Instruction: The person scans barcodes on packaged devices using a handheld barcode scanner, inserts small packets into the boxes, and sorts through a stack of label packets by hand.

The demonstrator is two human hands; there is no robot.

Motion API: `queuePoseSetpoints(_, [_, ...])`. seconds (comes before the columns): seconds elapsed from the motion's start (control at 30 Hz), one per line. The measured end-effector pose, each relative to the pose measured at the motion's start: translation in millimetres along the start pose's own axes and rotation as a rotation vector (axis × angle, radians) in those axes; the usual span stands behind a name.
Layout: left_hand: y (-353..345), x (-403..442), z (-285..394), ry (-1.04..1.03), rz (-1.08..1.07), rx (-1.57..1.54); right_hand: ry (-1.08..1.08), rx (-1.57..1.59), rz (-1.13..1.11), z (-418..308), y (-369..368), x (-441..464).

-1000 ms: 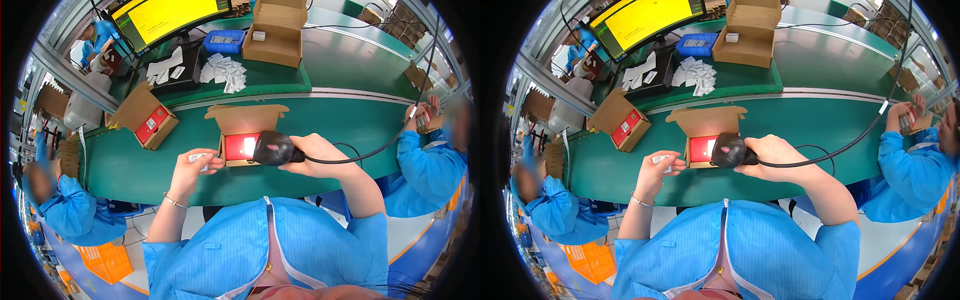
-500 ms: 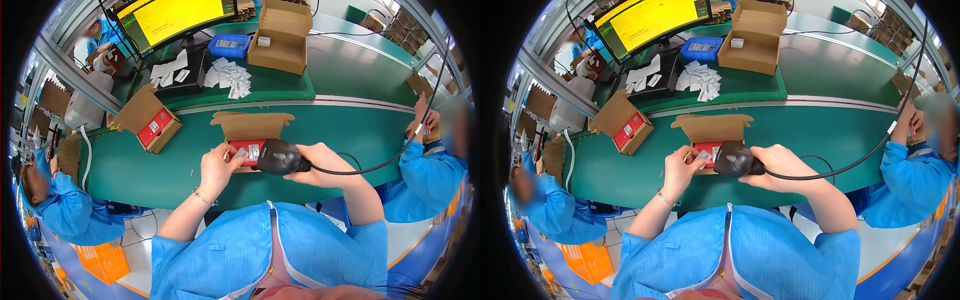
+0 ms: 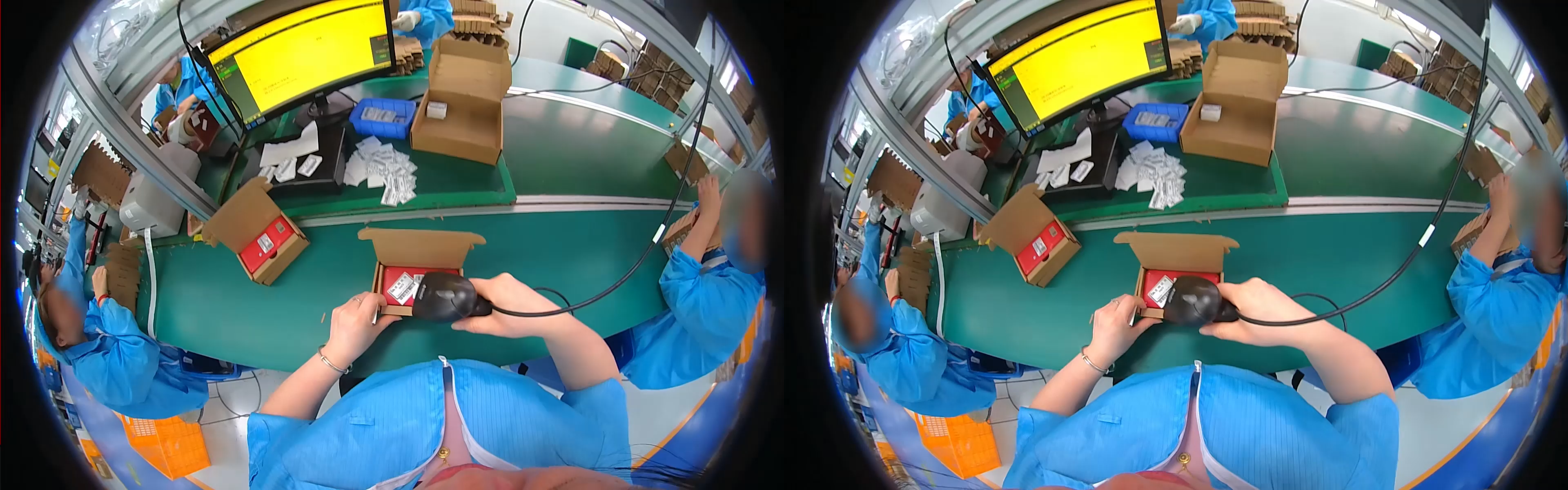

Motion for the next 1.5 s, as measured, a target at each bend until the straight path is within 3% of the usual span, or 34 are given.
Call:
queuePoseSetpoints(0.23, [17,22,-37,0.103,0.13,0.097,0.029,0.134,0.111,7,3,-17])
queuePoseSetpoints(0.3, [38,20,-44,0.293,0.136,0.06,0.038,0.147,0.112,12,-2,-18])
queuePoseSetpoints(0.4, [77,1,-80,0.434,0.455,-0.024,0.039,0.138,0.083,10,-6,-19])
queuePoseSetpoints(0.5, [131,-22,-125,0.608,0.665,0.331,0.038,0.128,0.055,10,-10,-17])
queuePoseSetpoints(0.57, [148,-30,-143,0.857,0.577,0.423,0.037,0.135,0.049,10,-14,-14])
queuePoseSetpoints(0.63, [134,-48,-198,0.723,0.593,0.378,0.079,0.103,0.052,6,-16,-10])
queuePoseSetpoints(0.67, [130,-51,-220,0.849,0.536,0.252,0.047,0.076,0.031,4,-16,-9])
queuePoseSetpoints(0.77, [138,-47,-233,0.883,0.478,0.26,0.098,0.099,0.081,-5,-13,-13])
queuePoseSetpoints(0.83, [140,-42,-225,0.866,0.453,0.26,0.128,0.125,0.101,-3,-15,-16])
queuePoseSetpoints(0.9, [145,-37,-215,0.669,0.398,0.375,0.13,0.13,0.115,-5,-13,-22])
queuePoseSetpoints(1.1, [131,-50,-177,0.734,0.315,0.077,0.163,0.145,0.169,-14,-12,-31])
queuePoseSetpoints(1.2, [110,-48,-145,0.641,0.256,-0.193,0.252,0.141,0.209,-23,-8,-31])
queuePoseSetpoints(1.5, [82,10,-70,0.493,0.09,-0.197,0.265,0.162,0.291,-26,3,-49])
Point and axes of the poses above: each hand's wrist, its own x-axis towards the middle knuckle, its own y-axis out of the back of the hand, z = x × y, the point moved 4 cm from there along x, towards the middle knuckle, and after that the axes turned 5 degrees about -x, right-handed, at the moved point
